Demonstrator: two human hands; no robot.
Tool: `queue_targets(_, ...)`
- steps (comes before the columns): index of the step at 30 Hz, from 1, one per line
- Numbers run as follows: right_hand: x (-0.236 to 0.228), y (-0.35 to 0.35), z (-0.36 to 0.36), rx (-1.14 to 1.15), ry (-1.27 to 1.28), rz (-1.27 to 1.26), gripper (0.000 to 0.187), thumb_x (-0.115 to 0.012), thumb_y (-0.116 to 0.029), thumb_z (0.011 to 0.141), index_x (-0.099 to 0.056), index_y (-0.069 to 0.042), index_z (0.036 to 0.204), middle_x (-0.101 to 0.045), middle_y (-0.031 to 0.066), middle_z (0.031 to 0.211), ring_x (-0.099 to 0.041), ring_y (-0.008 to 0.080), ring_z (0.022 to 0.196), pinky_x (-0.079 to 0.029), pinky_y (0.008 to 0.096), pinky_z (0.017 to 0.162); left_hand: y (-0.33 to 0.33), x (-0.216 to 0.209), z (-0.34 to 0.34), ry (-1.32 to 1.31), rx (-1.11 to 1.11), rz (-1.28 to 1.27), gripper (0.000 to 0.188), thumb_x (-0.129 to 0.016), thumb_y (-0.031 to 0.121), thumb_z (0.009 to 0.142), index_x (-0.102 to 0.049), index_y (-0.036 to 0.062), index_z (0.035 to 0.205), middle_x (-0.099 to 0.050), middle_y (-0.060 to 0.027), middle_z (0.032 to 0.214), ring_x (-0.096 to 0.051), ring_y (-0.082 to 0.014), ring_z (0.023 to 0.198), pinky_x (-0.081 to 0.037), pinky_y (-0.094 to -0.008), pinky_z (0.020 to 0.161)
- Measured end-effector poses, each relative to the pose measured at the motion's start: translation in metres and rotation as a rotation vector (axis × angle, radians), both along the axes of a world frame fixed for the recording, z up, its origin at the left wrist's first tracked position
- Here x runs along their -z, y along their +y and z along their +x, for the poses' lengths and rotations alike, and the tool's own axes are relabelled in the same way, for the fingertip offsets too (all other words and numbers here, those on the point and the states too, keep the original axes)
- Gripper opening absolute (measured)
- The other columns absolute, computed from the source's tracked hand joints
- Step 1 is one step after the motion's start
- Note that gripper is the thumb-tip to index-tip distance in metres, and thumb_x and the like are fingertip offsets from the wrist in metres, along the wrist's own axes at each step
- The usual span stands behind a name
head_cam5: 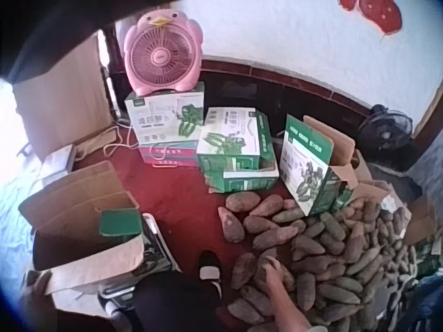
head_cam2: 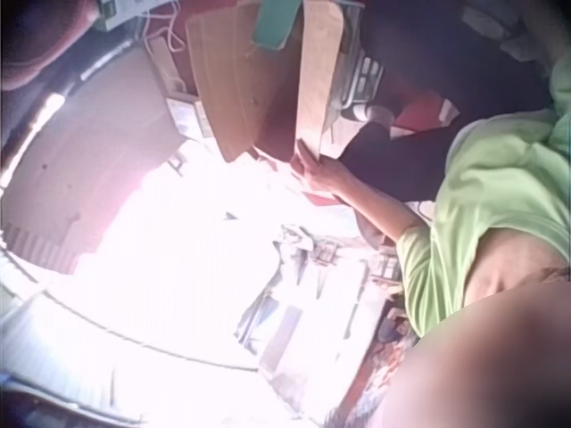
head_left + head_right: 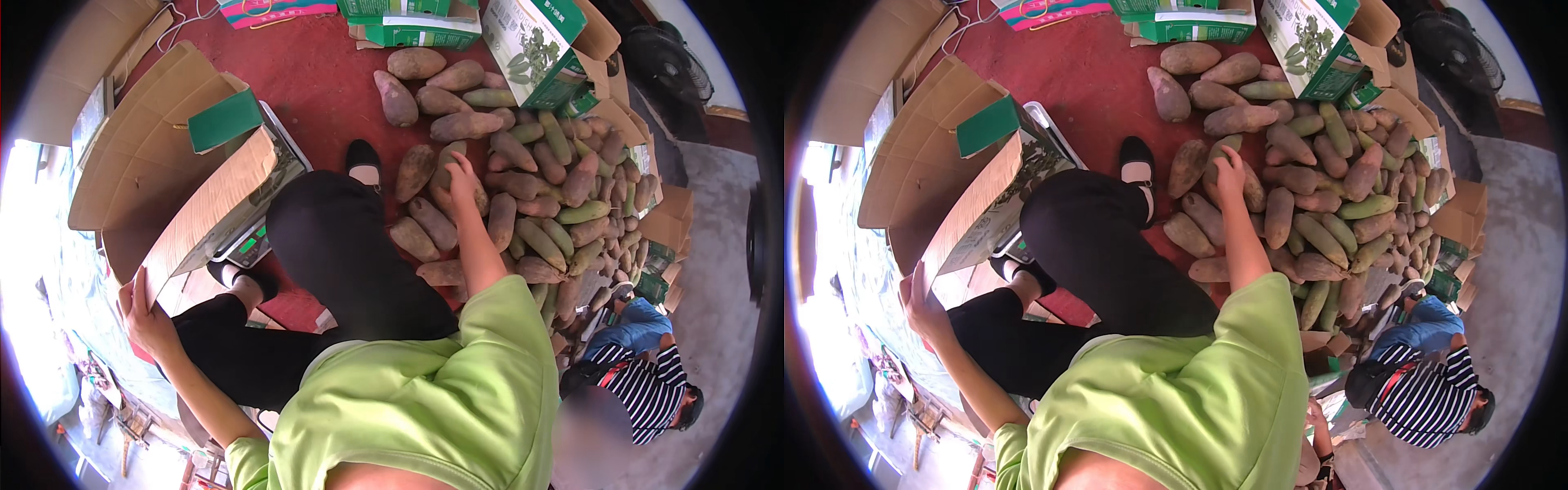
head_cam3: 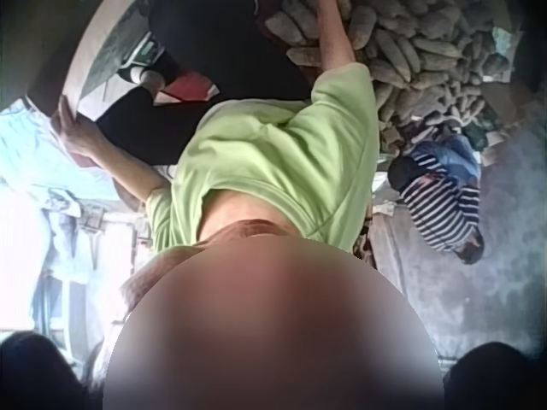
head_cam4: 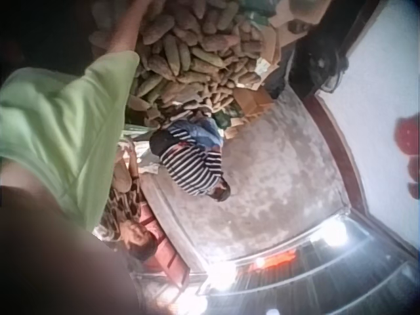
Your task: Sort produce and pack them into cardboard boxes while using an electronic scale.
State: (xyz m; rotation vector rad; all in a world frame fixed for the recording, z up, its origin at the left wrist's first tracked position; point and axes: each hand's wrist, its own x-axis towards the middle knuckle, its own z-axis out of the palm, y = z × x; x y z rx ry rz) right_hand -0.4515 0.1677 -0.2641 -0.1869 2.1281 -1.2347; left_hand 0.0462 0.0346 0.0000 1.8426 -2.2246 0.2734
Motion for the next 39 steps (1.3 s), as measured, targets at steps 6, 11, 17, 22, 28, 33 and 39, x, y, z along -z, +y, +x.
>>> queue_targets(6, -0.045, 0.034, -0.019, 0.119, 0.128, -0.23, 0.036, -0.05, -0.016, 0.083, -0.061, -0.013, 0.117, -0.057, 0.0042, 0.112, -0.054, 0.0137, 0.086, -0.048, 0.0275, 0.058, -0.003, 0.002, 0.0, -0.005, 0.031, -0.017, 0.04, -0.056, 0.0, 0.077, -0.067, 0.0158, 0.112, -0.058, -0.0048, 0.091, -0.059, -0.0242, 0.086, -0.048, -0.0355, 0.073)
queue_targets(11, -0.088, 0.0, -0.064, 0.065, 0.222, -0.185, 0.041, -0.048, -0.016, 0.083, -0.059, -0.014, 0.122, -0.058, 0.0046, 0.111, -0.054, 0.0123, 0.078, -0.048, 0.0266, 0.054, -0.002, 0.0, 0.001, -0.011, 0.025, -0.028, 0.041, -0.057, -0.001, 0.076, -0.067, 0.0155, 0.112, -0.058, -0.0051, 0.091, -0.059, -0.0243, 0.086, -0.047, -0.0357, 0.073)
queue_targets(17, -0.077, -0.024, -0.135, 0.1, -0.134, -0.17, 0.044, -0.048, -0.021, 0.084, -0.056, -0.021, 0.128, -0.059, 0.0058, 0.098, -0.056, 0.0196, 0.069, -0.049, 0.0324, 0.059, -0.003, 0.001, -0.003, 0.012, 0.028, -0.02, 0.042, -0.057, -0.003, 0.075, -0.067, 0.0151, 0.112, -0.058, -0.0055, 0.091, -0.059, -0.0242, 0.085, -0.048, -0.0357, 0.074)
queue_targets(22, -0.072, -0.005, -0.102, 0.184, -0.153, -0.036, 0.045, -0.048, -0.021, 0.082, -0.057, -0.02, 0.126, -0.058, 0.0087, 0.099, -0.056, 0.0221, 0.062, -0.05, 0.0349, 0.055, -0.003, 0.001, 0.0, 0.0, 0.034, -0.022, 0.041, -0.058, -0.002, 0.076, -0.068, 0.0148, 0.111, -0.058, -0.0054, 0.09, -0.059, -0.024, 0.085, -0.048, -0.0357, 0.073)
queue_targets(28, -0.098, 0.055, -0.068, 0.129, -0.248, -0.079, 0.046, -0.047, -0.021, 0.084, -0.055, -0.019, 0.129, -0.06, 0.0076, 0.098, -0.056, 0.0212, 0.066, -0.05, 0.0358, 0.058, -0.004, -0.003, 0.0, 0.012, 0.027, -0.008, 0.038, -0.058, -0.001, 0.076, -0.068, 0.0139, 0.109, -0.059, -0.0051, 0.09, -0.058, -0.0247, 0.088, -0.048, -0.0361, 0.076)
queue_targets(33, -0.088, 0.054, -0.039, 0.082, -0.265, -0.029, 0.045, -0.052, -0.02, 0.081, -0.058, -0.018, 0.125, -0.059, 0.005, 0.103, -0.056, 0.0192, 0.071, -0.048, 0.037, 0.06, -0.004, -0.004, -0.001, 0.012, 0.012, -0.001, 0.036, -0.058, 0.0, 0.075, -0.069, 0.0141, 0.107, -0.06, -0.0038, 0.09, -0.058, -0.0247, 0.088, -0.047, -0.0355, 0.077)
queue_targets(39, -0.083, 0.023, -0.029, 0.031, -0.12, 0.038, 0.043, -0.055, -0.02, 0.079, -0.062, -0.017, 0.121, -0.058, 0.004, 0.109, -0.054, 0.0174, 0.088, -0.048, 0.037, 0.062, 0.002, -0.012, -0.009, 0.004, -0.01, 0.007, 0.037, -0.058, -0.001, 0.074, -0.07, 0.0149, 0.105, -0.059, -0.0027, 0.088, -0.058, -0.0243, 0.088, -0.047, -0.0356, 0.076)
